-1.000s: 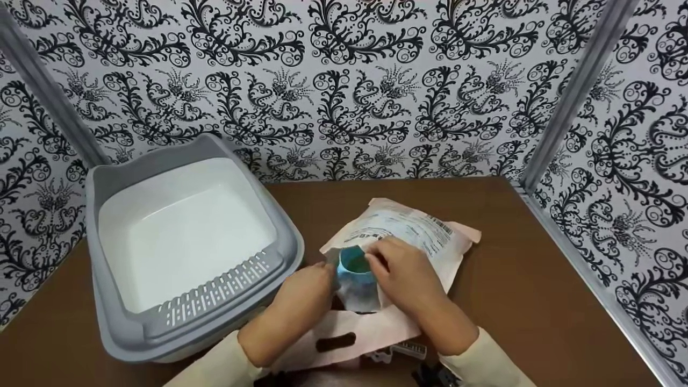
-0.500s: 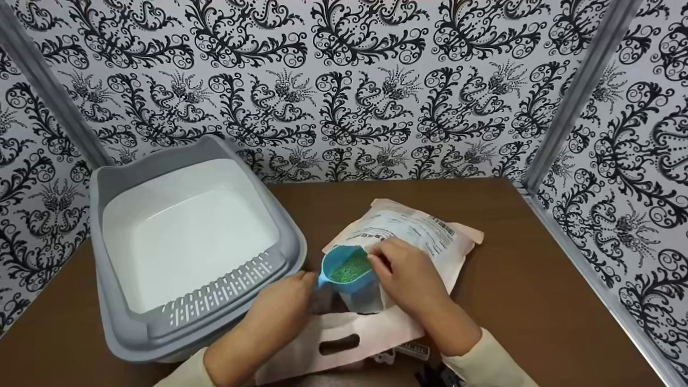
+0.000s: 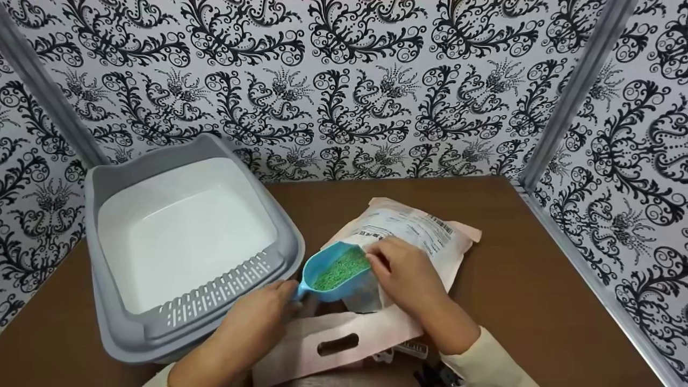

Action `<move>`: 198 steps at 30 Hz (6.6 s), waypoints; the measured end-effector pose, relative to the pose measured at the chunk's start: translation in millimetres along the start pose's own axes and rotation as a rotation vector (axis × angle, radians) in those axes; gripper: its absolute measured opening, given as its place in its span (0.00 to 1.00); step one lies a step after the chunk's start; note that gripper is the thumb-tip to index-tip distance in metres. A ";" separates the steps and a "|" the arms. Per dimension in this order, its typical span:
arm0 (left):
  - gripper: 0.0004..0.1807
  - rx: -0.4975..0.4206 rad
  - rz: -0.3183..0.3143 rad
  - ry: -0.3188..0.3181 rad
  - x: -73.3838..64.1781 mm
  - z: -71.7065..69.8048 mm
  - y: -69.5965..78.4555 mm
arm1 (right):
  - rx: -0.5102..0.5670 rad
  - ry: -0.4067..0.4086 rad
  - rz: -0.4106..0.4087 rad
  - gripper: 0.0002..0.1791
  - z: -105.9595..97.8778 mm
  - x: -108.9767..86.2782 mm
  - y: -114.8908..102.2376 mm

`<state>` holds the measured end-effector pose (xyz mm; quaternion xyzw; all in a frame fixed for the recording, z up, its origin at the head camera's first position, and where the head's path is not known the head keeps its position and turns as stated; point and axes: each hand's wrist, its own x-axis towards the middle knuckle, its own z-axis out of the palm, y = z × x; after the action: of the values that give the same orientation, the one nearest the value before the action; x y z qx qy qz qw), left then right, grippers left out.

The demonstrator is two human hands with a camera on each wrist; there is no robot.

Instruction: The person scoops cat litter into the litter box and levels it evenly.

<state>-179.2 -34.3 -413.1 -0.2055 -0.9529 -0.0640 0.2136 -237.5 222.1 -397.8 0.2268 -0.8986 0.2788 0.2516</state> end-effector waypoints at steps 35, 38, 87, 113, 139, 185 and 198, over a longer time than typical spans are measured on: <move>0.09 -0.126 -0.083 -0.154 -31.3 -41.5 -27.2 | 0.006 0.010 -0.021 0.08 3.3 0.2 1.0; 0.09 -0.132 -0.068 -0.124 -33.5 -45.5 -30.1 | 0.004 0.007 -0.008 0.07 2.7 -0.6 1.4; 0.11 -0.133 -0.331 -0.152 -33.0 -68.5 -93.6 | 0.019 -0.046 0.014 0.07 2.3 -0.6 2.0; 0.06 -0.003 -0.282 -0.193 7.5 -85.6 -176.8 | 0.022 -0.039 -0.005 0.06 6.6 -2.6 4.1; 0.06 0.162 -0.280 -0.450 79.4 -89.4 -204.0 | 0.036 -0.051 -0.011 0.07 6.7 -0.1 5.5; 0.12 0.500 -0.183 -0.336 106.1 -32.0 -211.1 | 0.023 -0.044 -0.042 0.06 12.5 -3.2 7.0; 0.08 0.617 -0.090 -0.242 103.8 -26.8 -208.5 | 0.024 -0.054 -0.041 0.07 13.4 -3.9 8.0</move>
<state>-341.9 -191.3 -351.1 -0.0951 -0.9540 0.2428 0.1481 -243.3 220.9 -412.8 0.2558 -0.8968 0.2783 0.2300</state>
